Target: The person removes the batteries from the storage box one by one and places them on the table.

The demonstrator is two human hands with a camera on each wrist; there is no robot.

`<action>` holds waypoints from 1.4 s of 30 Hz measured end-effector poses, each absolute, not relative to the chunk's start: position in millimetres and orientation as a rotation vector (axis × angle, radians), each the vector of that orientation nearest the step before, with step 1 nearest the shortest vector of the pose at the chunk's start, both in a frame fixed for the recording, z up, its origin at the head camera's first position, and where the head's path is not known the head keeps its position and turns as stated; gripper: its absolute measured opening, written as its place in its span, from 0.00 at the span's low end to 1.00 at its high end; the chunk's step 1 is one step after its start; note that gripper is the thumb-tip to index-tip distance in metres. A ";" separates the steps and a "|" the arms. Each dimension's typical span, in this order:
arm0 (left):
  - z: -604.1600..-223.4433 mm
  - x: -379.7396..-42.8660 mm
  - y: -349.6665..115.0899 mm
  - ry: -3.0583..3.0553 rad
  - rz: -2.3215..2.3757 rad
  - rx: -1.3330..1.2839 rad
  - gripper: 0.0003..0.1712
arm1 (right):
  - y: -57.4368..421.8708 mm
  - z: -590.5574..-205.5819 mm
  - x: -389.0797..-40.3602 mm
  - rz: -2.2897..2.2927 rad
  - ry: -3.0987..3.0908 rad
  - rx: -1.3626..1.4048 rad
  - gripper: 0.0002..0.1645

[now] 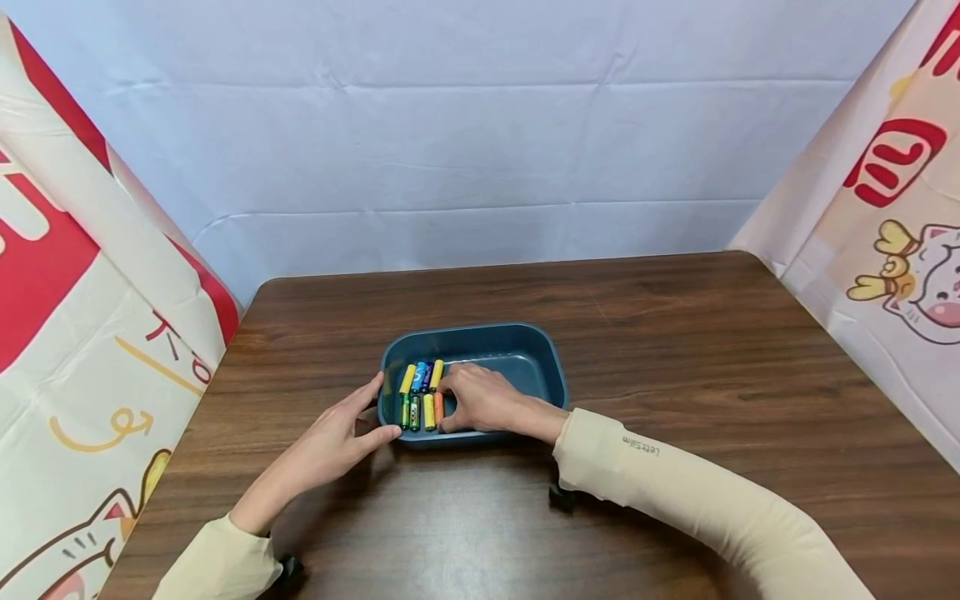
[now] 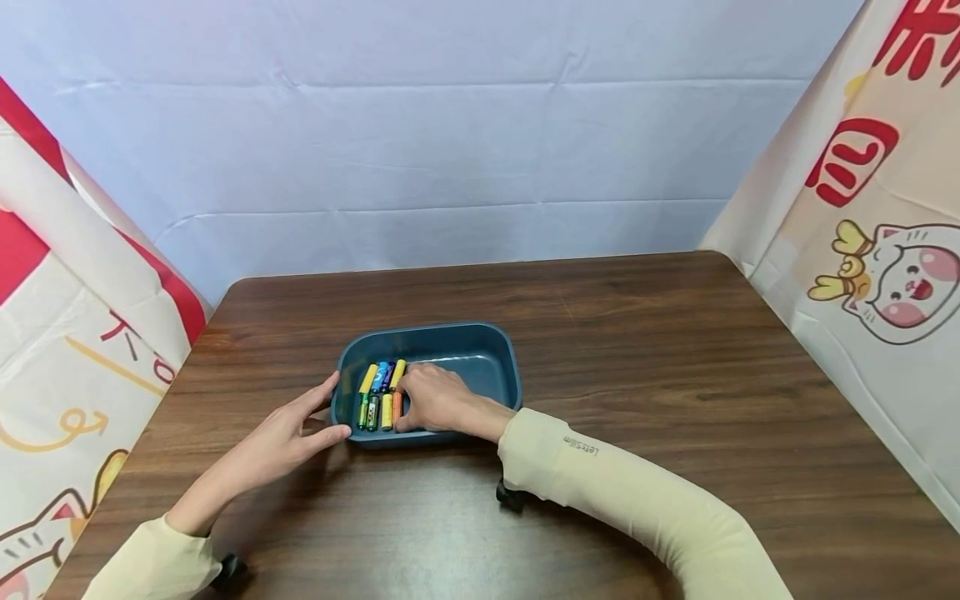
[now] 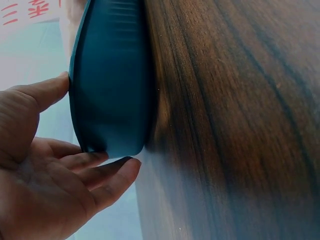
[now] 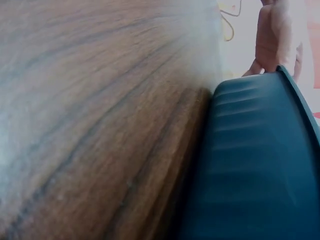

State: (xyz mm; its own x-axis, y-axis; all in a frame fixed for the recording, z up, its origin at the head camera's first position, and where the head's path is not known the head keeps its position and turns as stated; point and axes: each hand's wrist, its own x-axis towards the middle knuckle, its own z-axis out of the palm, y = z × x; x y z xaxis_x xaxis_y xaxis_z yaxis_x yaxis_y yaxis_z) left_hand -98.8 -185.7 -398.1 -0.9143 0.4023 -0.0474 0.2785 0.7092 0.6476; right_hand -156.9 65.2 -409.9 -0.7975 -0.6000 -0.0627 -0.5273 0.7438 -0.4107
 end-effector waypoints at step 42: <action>-396.0 -98.6 -183.6 2.720 0.973 0.524 0.51 | 282.8 -400.3 -166.0 -0.959 3.017 -0.585 0.25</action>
